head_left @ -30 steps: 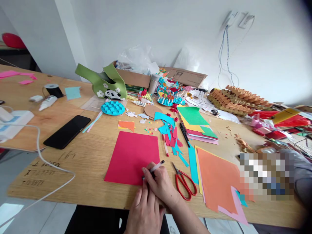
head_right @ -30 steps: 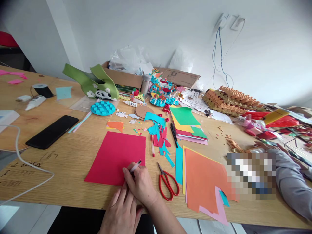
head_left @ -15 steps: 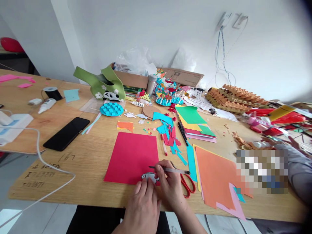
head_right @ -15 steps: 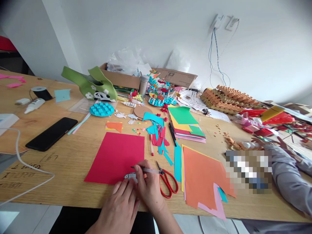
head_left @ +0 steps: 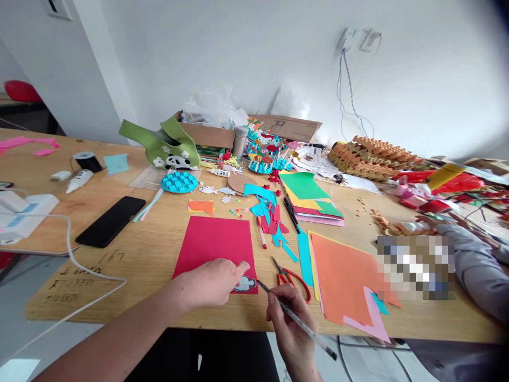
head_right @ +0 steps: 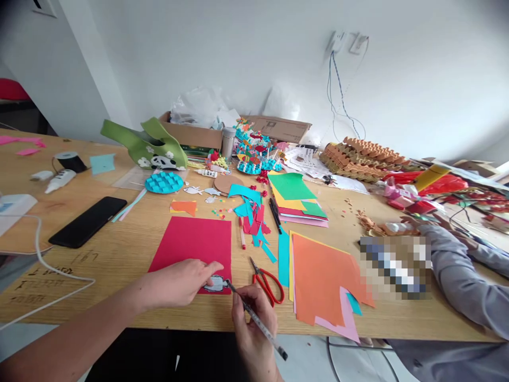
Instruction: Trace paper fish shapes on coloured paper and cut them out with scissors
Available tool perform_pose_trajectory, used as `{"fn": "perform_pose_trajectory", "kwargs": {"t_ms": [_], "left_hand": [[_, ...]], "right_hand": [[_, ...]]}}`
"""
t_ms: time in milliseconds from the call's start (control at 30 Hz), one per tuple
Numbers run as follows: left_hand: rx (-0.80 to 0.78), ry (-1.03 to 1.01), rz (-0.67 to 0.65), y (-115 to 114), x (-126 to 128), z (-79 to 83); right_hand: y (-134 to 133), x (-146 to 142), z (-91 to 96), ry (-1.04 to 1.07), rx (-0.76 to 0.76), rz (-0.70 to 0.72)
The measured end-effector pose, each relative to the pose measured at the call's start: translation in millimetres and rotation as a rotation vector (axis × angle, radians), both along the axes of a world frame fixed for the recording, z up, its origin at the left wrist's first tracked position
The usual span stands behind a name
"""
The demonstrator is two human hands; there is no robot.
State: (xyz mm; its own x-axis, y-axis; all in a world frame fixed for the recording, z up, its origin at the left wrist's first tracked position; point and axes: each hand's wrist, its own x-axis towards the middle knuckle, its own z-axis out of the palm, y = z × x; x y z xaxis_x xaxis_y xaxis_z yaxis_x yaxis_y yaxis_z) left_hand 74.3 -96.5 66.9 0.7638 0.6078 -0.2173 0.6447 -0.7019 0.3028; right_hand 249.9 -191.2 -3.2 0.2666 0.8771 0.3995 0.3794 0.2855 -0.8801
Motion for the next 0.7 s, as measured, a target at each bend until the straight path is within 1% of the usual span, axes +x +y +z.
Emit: {"fn": "perform_pose_trajectory", "kwargs": {"t_ms": [100,200,300,467,567,700], "left_hand": [[-0.141,-0.065,-0.023,13.2,-1.5,1.4],[-0.292,-0.138,-0.052,25.9,0.4,-2.6],[-0.344,-0.194,-0.065,34.4,2.3,-8.5],[-0.348,-0.261,-0.071,37.0,0.9,-13.7],[-0.372,-0.291,-0.068,37.3,-0.8,-16.7],[-0.404,-0.332,-0.080,38.6,-2.3,-21.0]], "right_hand": [[1.8,-2.9,5.0,-0.089,0.008,0.093],[5.0,-11.6,10.4,-0.146,0.020,0.220],[8.8,-21.4,10.8,-0.198,0.014,0.304],[16.0,-29.9,2.0,-0.302,0.042,0.311],[18.8,-30.8,-2.9,-0.320,0.046,0.304],[19.7,-30.8,-5.0,-0.324,0.055,0.298]]}}
